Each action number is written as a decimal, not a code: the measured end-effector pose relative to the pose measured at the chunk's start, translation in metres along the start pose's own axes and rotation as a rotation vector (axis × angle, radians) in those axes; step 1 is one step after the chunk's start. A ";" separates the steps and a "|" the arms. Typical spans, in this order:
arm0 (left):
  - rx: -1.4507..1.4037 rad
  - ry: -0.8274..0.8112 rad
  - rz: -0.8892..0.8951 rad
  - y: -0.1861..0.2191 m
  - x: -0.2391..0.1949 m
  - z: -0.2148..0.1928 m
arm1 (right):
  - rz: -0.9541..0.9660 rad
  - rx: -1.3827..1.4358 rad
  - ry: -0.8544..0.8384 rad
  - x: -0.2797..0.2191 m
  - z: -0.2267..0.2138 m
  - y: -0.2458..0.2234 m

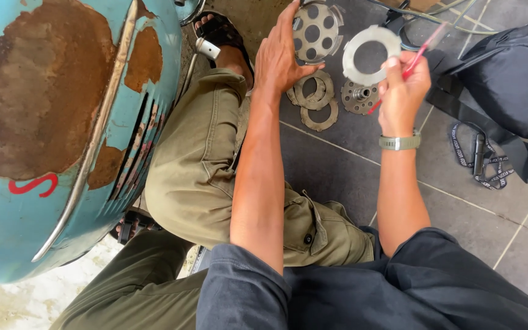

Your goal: The person sits on the floor and uses a red toothbrush to scrub a circular metal ring. They then place the ring down and pick up a larger, perforated metal component, continuing to scrub its surfaces and edges with the toothbrush.

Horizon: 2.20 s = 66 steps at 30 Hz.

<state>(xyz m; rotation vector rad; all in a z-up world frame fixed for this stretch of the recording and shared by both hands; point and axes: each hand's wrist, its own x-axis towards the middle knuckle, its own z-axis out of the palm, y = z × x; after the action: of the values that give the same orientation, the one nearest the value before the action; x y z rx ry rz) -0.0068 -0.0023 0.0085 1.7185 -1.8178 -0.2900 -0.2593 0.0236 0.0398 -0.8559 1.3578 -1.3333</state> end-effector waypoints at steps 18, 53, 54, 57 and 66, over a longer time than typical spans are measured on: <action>0.143 -0.235 0.175 0.010 0.048 -0.093 | -0.056 -0.200 -0.184 0.068 -0.019 0.039; 0.132 -0.331 -0.004 0.008 0.005 -0.040 | -0.868 -0.650 -0.424 0.023 0.098 -0.051; 0.133 -0.328 -0.006 0.008 0.007 -0.043 | -0.870 -0.648 -0.427 0.023 0.090 -0.043; 0.082 -0.322 -0.024 0.002 0.007 -0.042 | -0.858 -0.812 -0.294 0.017 0.057 -0.016; 0.024 -0.334 0.005 0.012 0.004 -0.038 | -0.411 -0.947 -0.282 -0.006 -0.038 0.054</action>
<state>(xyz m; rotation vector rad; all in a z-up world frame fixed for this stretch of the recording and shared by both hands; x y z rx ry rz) 0.0053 0.0050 0.0461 1.7636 -2.0657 -0.5847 -0.2859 0.0466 -0.0164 -1.9599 1.6297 -0.7452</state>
